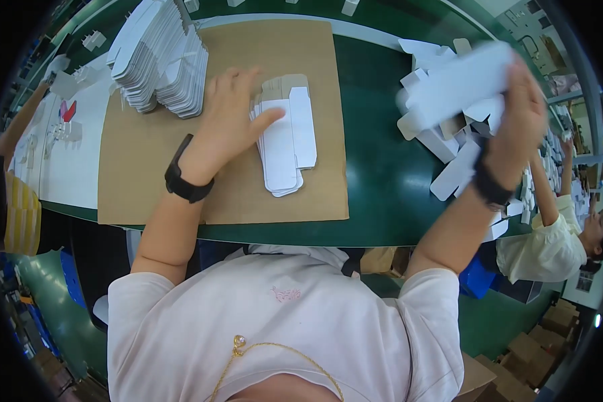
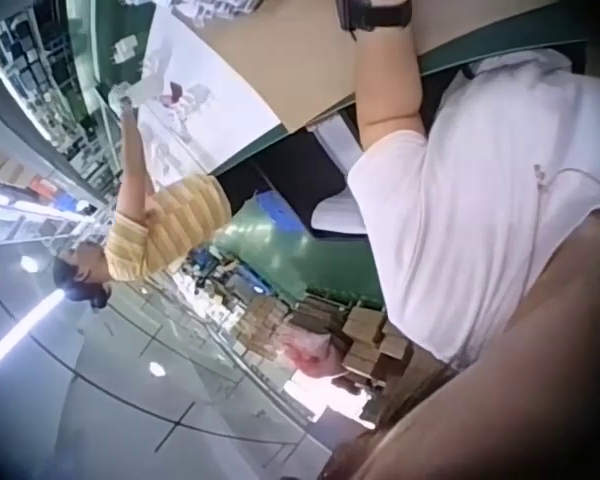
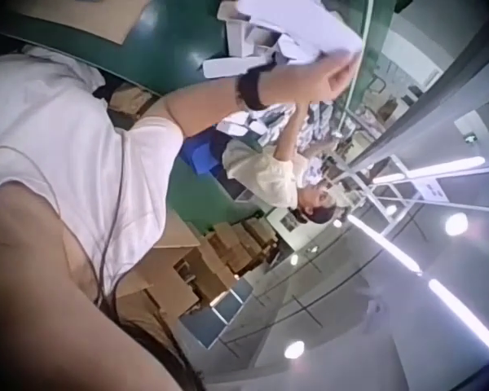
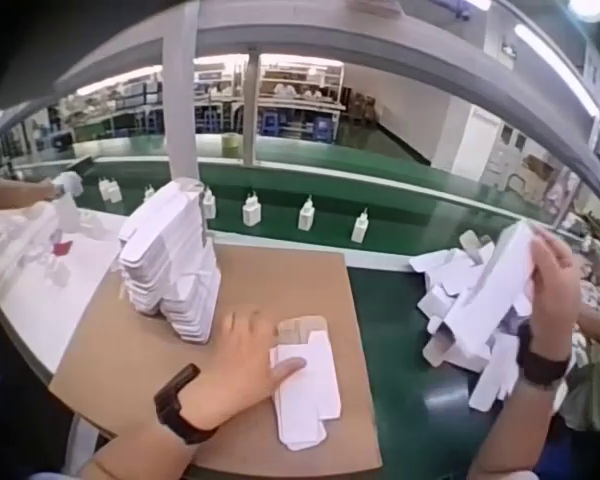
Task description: The person picks up a flat white box from a stack, folds the cardboard into a rectangular shape by hand, and places the assembled box onto a pile. This process is repeated with additional boxes taken from the stack one at a time.
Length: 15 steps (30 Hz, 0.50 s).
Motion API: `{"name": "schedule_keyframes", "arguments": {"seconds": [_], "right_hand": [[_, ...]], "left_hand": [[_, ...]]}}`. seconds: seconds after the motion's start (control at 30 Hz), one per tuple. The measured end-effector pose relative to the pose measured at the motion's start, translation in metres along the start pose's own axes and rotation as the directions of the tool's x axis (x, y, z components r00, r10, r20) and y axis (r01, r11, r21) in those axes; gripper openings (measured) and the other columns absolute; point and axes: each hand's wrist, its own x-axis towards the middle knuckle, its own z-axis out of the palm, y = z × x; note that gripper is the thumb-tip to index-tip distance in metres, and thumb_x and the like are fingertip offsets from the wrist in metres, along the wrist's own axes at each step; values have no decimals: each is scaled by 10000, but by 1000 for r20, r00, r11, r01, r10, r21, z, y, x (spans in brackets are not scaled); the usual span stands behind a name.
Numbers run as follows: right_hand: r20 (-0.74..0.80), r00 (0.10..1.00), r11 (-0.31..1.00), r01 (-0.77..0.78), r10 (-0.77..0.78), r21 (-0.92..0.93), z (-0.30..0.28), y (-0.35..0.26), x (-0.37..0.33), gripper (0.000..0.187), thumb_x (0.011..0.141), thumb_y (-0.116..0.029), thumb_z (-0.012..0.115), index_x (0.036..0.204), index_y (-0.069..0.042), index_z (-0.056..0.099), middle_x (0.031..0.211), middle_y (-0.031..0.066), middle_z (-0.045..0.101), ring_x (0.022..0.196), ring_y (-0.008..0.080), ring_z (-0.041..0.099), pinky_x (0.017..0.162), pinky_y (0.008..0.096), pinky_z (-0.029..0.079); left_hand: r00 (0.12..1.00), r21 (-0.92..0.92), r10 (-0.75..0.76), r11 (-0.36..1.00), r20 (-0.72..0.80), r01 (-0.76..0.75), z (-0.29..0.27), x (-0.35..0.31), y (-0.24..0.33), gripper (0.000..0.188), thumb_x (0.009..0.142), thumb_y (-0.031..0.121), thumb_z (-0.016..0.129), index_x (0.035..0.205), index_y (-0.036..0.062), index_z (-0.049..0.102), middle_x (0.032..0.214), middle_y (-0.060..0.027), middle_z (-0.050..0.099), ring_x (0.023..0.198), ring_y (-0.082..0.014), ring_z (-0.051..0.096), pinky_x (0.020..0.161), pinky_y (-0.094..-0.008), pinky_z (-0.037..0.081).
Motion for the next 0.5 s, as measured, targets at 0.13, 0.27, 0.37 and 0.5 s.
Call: {"name": "schedule_keyframes", "arguments": {"seconds": [0.13,0.27,0.37,0.5], "right_hand": [[-168,951,959,-235,261,160,9,-2,16,264,883,-183,567,1083,-14,603,971,82,644,875,147,599,769,234,468],[677,724,945,-299,134,133,115,-45,-55,462,795,-141,634,1211,-51,454,897,71,635,720,105,582,602,236,471],[842,526,864,-474,122,171,151,-66,-91,330,759,-101,656,1038,-48,487,734,29,595,618,94,540,551,226,438],[791,600,769,-560,121,307,148,-53,-82,227,753,-43,641,891,-68,462,688,4,568,589,62,506,509,183,376]], "left_hand": [[993,97,-57,994,99,48,18,-8,-8,780,661,418,731,1282,88,395,1245,-277,370,1216,-434,279,952,-537,290],[987,66,-106,993,123,99,29,-14,-8,853,625,432,753,1304,87,371,1290,-288,307,1240,-452,232,936,-624,244],[991,75,-86,994,106,78,32,-12,-3,848,634,442,745,1302,80,368,1289,-289,309,1236,-451,234,929,-620,250],[999,5,-32,999,-25,32,26,-6,-3,802,652,464,729,1255,43,409,1218,-284,401,1164,-423,339,920,-523,325]]}}
